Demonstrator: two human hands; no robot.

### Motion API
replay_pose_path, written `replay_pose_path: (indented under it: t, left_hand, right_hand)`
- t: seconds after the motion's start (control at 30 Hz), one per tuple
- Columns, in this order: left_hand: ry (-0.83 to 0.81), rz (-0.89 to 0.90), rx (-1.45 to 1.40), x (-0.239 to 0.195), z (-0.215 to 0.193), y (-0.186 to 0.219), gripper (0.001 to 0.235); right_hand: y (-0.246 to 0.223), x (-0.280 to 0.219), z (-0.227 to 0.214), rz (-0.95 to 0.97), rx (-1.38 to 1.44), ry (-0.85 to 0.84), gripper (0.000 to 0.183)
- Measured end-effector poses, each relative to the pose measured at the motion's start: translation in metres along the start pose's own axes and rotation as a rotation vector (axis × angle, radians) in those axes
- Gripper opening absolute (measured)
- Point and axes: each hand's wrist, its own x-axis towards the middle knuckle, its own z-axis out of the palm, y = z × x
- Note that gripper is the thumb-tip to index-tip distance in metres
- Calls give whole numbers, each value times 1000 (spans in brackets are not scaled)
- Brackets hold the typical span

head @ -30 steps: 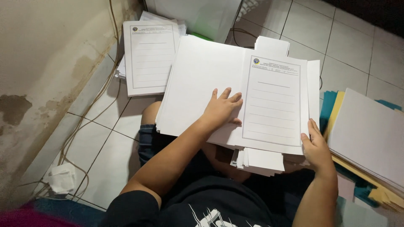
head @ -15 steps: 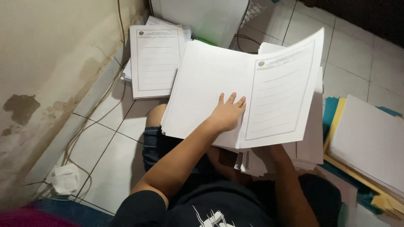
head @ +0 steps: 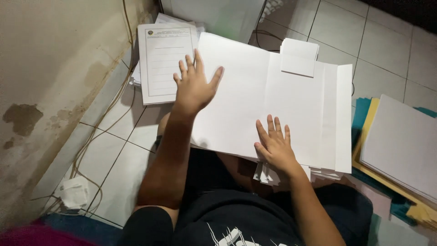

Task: The person sits on the floor and repeatedly folds printed sheets in half, then smooths them flat. The person places each folded sheet onto a growing stack on the floor.

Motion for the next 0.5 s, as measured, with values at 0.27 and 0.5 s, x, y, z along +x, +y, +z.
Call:
replay_pose_path:
  t: [0.27, 0.5]
  left_hand:
    - [-244, 337, 621, 33, 179, 36, 73]
    - [77, 495, 454, 61, 210, 21, 53]
  right_hand:
    - [-21, -8, -20, 5, -30, 31, 74]
    - [-6, -1, -12, 13, -49, 32, 67]
